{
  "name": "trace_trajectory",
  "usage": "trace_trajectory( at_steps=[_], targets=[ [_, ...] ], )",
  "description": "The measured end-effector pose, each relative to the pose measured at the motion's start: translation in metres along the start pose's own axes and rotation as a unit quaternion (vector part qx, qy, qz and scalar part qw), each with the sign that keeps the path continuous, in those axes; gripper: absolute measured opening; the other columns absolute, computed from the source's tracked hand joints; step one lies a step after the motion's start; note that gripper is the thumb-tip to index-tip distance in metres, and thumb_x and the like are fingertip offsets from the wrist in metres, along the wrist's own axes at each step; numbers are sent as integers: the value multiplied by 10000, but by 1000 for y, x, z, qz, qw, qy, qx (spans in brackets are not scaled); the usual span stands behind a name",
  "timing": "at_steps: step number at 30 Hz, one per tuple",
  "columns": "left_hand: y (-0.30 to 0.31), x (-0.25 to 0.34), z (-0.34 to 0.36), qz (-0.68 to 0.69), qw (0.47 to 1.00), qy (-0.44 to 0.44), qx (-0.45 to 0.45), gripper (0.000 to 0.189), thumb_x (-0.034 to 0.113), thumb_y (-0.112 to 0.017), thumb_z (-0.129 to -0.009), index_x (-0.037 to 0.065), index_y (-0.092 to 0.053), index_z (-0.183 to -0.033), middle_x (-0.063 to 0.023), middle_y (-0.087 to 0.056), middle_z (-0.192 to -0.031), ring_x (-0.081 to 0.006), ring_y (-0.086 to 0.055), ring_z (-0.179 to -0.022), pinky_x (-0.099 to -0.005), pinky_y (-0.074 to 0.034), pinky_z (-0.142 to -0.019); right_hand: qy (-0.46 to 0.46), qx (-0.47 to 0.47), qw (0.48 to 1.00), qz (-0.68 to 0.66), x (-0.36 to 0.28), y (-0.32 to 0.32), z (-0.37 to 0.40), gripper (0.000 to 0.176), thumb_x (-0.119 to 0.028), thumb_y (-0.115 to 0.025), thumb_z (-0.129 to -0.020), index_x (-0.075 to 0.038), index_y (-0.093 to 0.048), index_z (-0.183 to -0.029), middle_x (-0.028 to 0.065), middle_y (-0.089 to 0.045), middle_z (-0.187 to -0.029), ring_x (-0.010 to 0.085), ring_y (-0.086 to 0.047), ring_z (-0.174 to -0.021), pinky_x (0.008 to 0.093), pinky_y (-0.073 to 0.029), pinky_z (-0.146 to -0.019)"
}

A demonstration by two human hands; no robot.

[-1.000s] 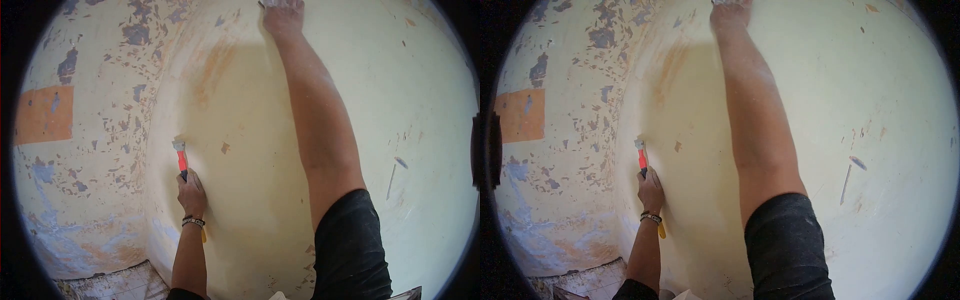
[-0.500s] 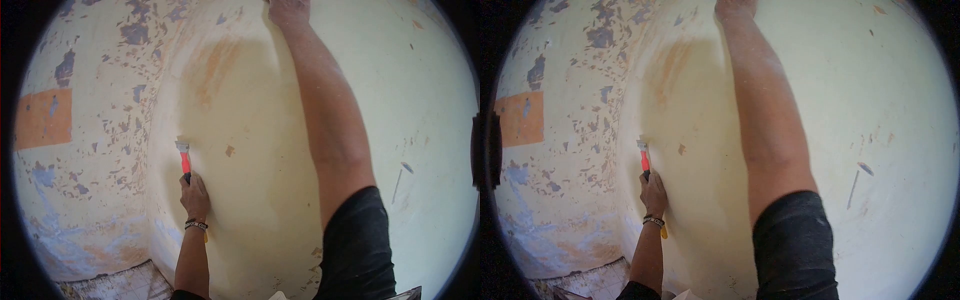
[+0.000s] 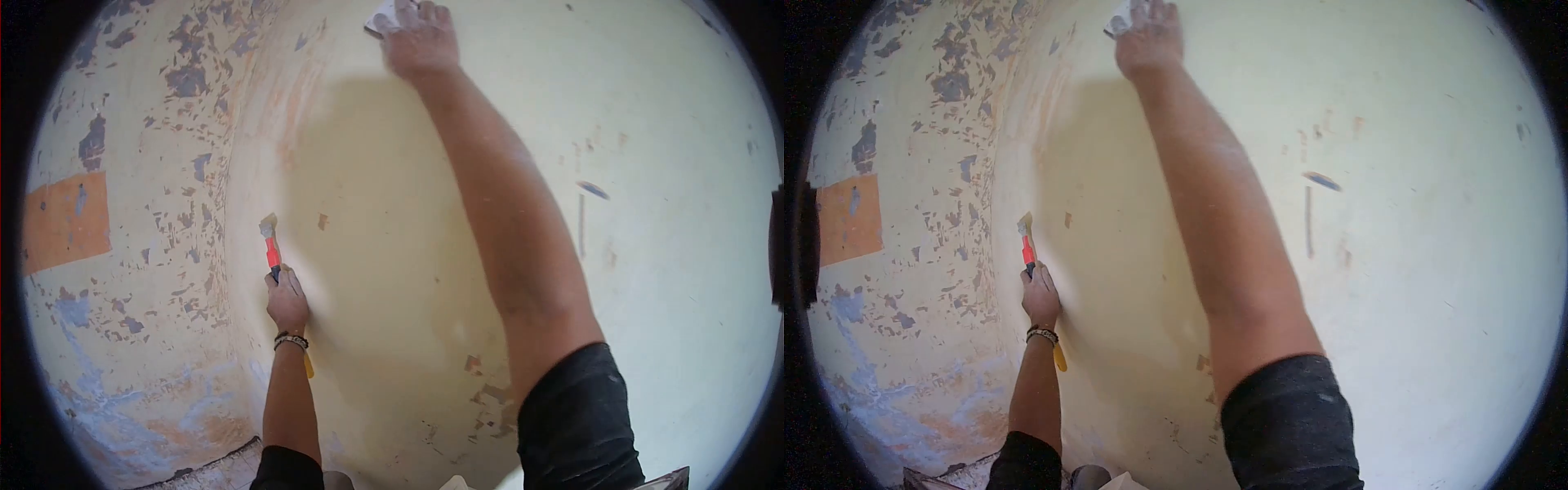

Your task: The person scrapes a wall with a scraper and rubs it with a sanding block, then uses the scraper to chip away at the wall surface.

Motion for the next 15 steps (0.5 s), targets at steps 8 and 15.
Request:
trace_trajectory(
  at_steps=[8, 15],
  targets=[
    [-2, 2, -3, -55, 998, -17, -12, 376, 344, -355, -1001, 94, -573, -1178, -195, -519, -1074, -392, -615, -864, -497, -530, -709, -162, 144, 969, 118, 221, 207, 92, 444, -197, -410, -927, -192, -518, -1357, 220, -400, -1435, 378, -347, -1340, 490, -239, -1119],
    [12, -4, -1, -43, 998, 37, -15, 370, 392, -456, -962, 82, -594, -1111, -217, -524, -1070, -406, -611, -865, -490, -519, -739, -106, 249, 924, 271, 325, 243, 165, 418, -372, -446, -951, -281, -490, -1356, 85, -405, -1453, 363, -429, -1252, 488, -334, -1044]
  ],
)
Point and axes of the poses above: each hand's wrist, its own z-axis away from the middle knuckle, its own y-axis out of the back of the hand, x = y × z, the point moved 10 cm from there along -z, towards the middle knuckle
